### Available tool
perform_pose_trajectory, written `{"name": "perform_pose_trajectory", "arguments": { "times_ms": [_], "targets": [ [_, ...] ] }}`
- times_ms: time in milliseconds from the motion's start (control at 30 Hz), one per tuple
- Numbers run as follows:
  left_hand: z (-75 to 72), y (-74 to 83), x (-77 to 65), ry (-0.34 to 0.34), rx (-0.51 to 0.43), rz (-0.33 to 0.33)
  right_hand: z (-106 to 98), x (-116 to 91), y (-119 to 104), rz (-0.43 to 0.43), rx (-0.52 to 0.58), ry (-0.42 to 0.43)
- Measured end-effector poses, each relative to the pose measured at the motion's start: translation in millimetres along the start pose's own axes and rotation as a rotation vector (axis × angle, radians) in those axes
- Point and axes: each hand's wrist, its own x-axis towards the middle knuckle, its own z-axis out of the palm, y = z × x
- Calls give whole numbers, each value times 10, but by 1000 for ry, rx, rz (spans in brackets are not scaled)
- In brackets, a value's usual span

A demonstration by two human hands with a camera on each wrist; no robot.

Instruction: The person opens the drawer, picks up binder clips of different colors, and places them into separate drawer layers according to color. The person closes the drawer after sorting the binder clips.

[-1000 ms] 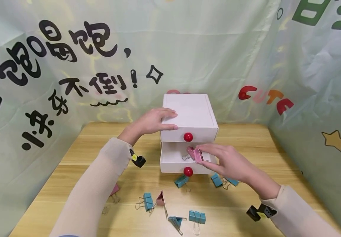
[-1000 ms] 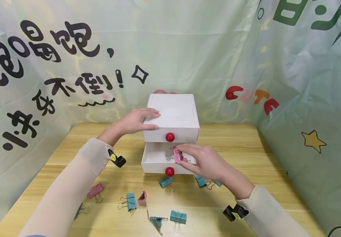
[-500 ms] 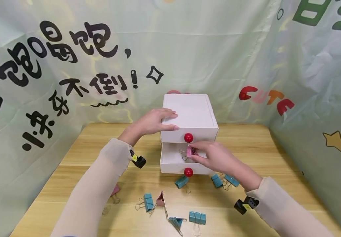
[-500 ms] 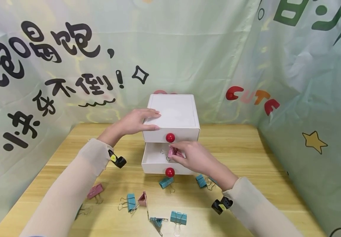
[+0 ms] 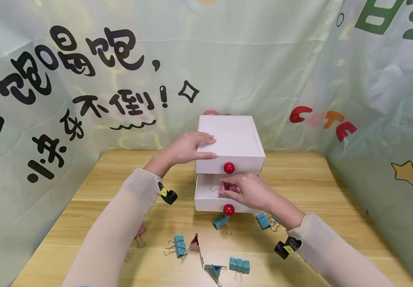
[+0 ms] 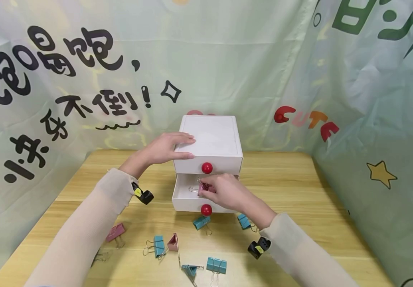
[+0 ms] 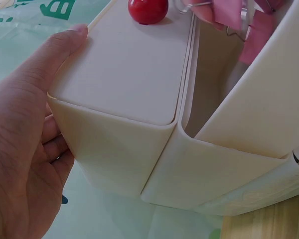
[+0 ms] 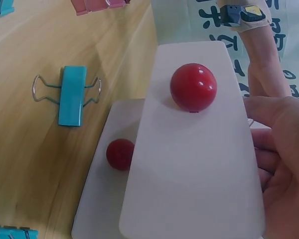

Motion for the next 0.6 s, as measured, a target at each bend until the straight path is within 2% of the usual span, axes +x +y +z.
{"name": "perform_pose_trajectory", "arguments": {
  "times_ms": [300,500,600],
  "targets": [
    [8,-3,2,-3,3,-9,37,94,-20,35,-27,0],
    [14,-8,10,1,3,3,-26,22,-15,7,-4,45],
    [13,-14,14,2,0,5,-84,-28,-10,-6,48,63]
  ]
}}
